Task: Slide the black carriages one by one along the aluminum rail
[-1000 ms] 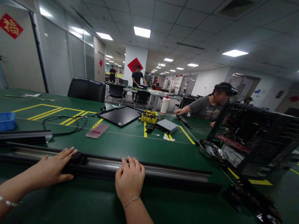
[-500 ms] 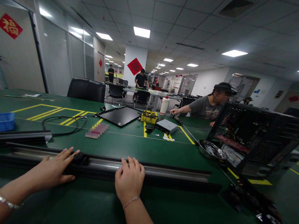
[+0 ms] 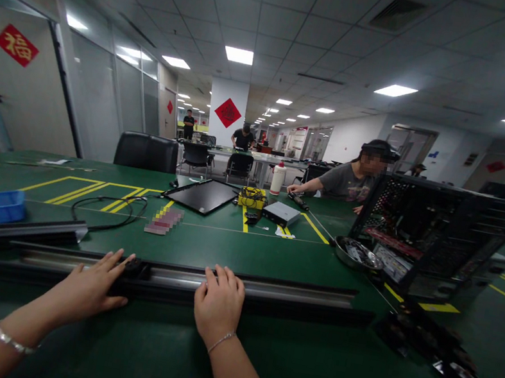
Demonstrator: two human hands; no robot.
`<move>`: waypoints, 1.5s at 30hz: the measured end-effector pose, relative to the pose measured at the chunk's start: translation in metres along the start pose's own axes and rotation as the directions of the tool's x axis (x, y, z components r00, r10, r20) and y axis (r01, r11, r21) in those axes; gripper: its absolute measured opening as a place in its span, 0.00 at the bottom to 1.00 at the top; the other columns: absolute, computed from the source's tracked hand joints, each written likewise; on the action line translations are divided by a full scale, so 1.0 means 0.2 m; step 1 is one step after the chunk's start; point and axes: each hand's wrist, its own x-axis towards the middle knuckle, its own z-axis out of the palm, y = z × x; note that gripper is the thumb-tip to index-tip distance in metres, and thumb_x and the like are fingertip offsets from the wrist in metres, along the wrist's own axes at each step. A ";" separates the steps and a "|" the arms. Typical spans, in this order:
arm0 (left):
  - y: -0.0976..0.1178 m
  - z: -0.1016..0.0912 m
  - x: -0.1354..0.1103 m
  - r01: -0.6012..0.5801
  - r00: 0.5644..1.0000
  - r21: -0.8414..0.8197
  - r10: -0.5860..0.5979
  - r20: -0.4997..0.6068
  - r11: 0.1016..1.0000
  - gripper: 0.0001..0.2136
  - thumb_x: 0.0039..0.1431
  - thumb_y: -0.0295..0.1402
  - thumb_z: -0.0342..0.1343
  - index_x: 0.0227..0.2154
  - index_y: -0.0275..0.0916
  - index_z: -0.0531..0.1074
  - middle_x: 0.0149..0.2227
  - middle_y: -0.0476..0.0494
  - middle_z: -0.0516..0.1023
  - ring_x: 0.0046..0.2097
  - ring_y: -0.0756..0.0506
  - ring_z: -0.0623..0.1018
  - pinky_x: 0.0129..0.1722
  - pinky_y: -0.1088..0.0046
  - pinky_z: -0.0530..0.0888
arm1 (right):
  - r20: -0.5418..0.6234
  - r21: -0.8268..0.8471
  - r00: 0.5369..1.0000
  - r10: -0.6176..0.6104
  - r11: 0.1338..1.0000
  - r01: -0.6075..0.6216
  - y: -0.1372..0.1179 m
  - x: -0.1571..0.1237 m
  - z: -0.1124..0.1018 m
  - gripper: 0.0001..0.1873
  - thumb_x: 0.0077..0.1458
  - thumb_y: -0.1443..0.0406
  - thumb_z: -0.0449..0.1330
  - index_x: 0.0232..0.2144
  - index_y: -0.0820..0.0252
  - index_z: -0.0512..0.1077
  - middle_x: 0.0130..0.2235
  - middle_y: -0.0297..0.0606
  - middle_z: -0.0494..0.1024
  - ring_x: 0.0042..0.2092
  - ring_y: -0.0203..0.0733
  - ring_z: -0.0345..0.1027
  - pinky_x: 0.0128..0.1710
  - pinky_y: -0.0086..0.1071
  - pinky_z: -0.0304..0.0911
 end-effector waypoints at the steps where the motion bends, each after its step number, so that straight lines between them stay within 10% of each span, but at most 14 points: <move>1: 0.01 -0.01 0.00 0.001 1.000 0.002 -0.001 0.006 1.000 0.38 0.48 0.45 0.49 0.62 0.38 0.44 0.65 0.32 0.42 0.64 0.33 0.48 0.55 0.43 0.56 | 0.001 0.001 1.000 -0.001 1.000 0.001 0.00 0.00 0.00 0.18 0.56 0.63 0.48 0.46 0.51 0.72 0.51 0.37 0.72 0.54 0.44 0.59 0.52 0.39 0.47; 22: 0.02 0.03 0.01 0.010 0.998 0.001 -0.010 -0.064 1.000 0.38 0.47 0.44 0.53 0.61 0.48 0.45 0.64 0.29 0.45 0.63 0.29 0.49 0.54 0.43 0.56 | 0.007 -0.019 1.000 0.003 1.000 -0.003 0.00 0.00 -0.01 0.18 0.57 0.63 0.48 0.46 0.51 0.72 0.51 0.36 0.72 0.54 0.43 0.59 0.52 0.38 0.47; 37: 0.05 0.01 -0.01 -0.071 0.997 0.024 0.072 -0.023 0.997 0.42 0.47 0.48 0.48 0.60 0.24 0.47 0.64 0.29 0.43 0.64 0.36 0.46 0.60 0.54 0.53 | 0.025 -0.021 1.000 0.010 1.000 -0.010 -0.01 0.00 -0.02 0.18 0.57 0.63 0.48 0.46 0.51 0.72 0.51 0.36 0.72 0.54 0.43 0.59 0.52 0.39 0.47; 45: 0.02 0.03 0.00 -0.094 0.995 -0.002 0.094 -0.023 0.996 0.42 0.45 0.47 0.50 0.61 0.32 0.46 0.65 0.32 0.41 0.64 0.35 0.47 0.59 0.54 0.54 | 0.014 -0.016 1.000 0.007 1.000 -0.006 -0.01 0.00 -0.01 0.18 0.57 0.63 0.48 0.46 0.51 0.72 0.51 0.35 0.72 0.54 0.42 0.59 0.52 0.38 0.46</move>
